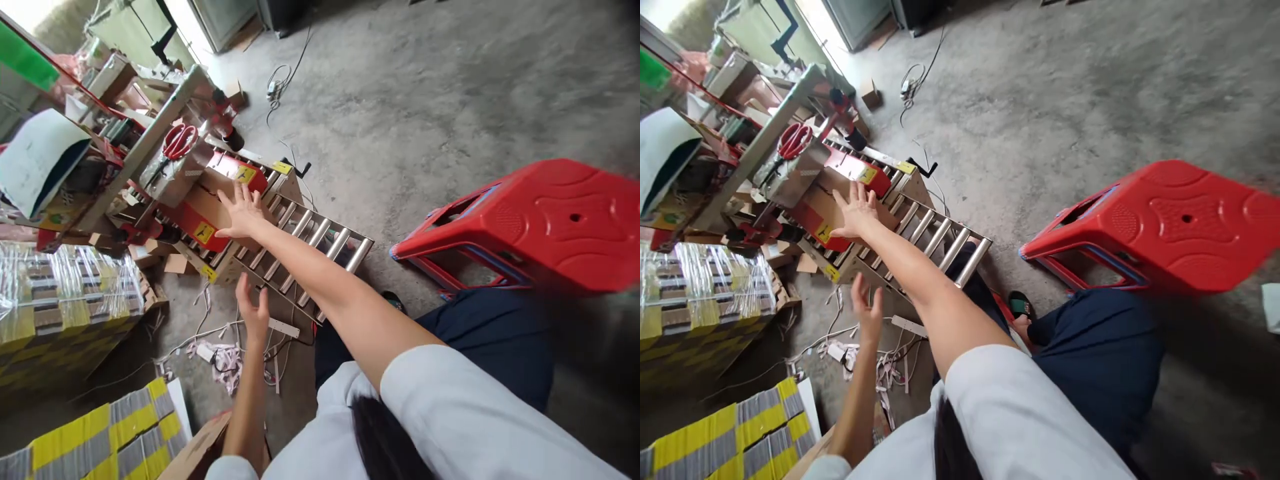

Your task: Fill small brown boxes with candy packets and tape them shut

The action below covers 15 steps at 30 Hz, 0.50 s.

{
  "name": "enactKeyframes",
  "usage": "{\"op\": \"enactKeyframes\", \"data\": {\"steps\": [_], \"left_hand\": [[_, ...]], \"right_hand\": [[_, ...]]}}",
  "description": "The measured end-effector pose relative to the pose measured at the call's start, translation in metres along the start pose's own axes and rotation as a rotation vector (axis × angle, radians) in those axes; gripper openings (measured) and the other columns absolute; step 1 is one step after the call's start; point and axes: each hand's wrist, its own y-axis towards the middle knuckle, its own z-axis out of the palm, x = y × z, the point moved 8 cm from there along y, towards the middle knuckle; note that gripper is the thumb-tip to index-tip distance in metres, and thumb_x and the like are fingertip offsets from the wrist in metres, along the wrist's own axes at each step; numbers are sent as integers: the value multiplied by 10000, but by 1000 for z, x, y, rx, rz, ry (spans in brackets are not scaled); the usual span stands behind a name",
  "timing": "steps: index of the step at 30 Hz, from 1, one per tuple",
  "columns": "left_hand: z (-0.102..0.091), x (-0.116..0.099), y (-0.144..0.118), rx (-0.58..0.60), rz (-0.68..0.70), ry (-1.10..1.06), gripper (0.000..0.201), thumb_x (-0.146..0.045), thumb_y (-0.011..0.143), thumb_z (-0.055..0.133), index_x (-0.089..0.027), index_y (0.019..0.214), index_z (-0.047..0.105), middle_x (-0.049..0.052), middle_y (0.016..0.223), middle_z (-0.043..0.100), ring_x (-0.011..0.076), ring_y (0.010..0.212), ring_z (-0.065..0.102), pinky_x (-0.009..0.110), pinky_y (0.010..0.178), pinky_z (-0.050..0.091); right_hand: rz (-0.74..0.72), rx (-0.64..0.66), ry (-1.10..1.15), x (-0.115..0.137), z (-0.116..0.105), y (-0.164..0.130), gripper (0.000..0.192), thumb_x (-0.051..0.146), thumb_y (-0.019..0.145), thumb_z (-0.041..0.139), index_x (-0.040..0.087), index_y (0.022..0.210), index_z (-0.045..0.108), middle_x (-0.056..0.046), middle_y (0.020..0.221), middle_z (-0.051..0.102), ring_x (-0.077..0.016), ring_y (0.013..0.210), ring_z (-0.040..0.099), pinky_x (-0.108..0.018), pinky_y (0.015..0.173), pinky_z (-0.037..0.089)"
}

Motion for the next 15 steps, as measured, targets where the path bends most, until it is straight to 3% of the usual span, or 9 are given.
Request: {"op": "enactKeyframes", "data": {"steps": [2, 4, 7, 10, 13, 15], "left_hand": [[31, 4, -32, 87, -149, -102, 549, -423, 972, 538, -250, 1467, 376, 175, 1469, 463, 258, 1337, 521, 430, 1077, 499], [59, -3, -49, 196, -243, -207, 522, -436, 968, 534, -250, 1436, 396, 183, 1455, 478, 259, 1296, 556, 439, 1071, 507], [93, -21, -50, 350, -262, -357, 489, -448, 947, 558, -258, 1386, 458, 171, 1430, 515, 275, 1244, 601, 465, 1056, 516], [129, -38, -28, 487, -198, -483, 468, -445, 898, 636, -250, 1317, 558, 132, 1350, 598, 281, 1180, 642, 498, 1074, 497], [172, -66, -3, 622, -128, -545, 459, -449, 816, 733, -223, 1209, 658, 103, 1212, 681, 289, 1089, 679, 536, 1083, 483], [198, -96, 5, 706, -78, -541, 447, -461, 783, 760, -212, 1150, 698, 90, 1135, 710, 293, 1053, 690, 552, 1091, 474]], "right_hand": [[-67, -82, 86, -15, -2, -22, 1040, 522, 819, 756, 165, 1610, 185, -211, 1671, 51, -371, 1552, 41, -588, 1228, 108], [-60, -138, 167, -55, -3, -80, 850, 369, 879, 725, 127, 1572, 294, -208, 1643, 210, -290, 1537, 199, -485, 1236, 208], [117, -63, 279, -134, -1, -206, 425, 198, 893, 698, 118, 1304, 630, -161, 1404, 586, -211, 1320, 546, -337, 1121, 410], [390, -90, 296, -190, -23, -338, 201, 148, 921, 648, 142, 1104, 732, -89, 1123, 741, -177, 1043, 697, -286, 961, 509], [617, -250, 203, -202, -72, -442, 191, 133, 933, 624, 151, 1083, 742, -75, 1069, 756, -173, 967, 714, -280, 907, 518], [687, -395, 92, -184, -116, -495, 191, 136, 935, 622, 155, 1084, 741, -68, 1070, 756, -165, 964, 709, -271, 909, 511]]}}
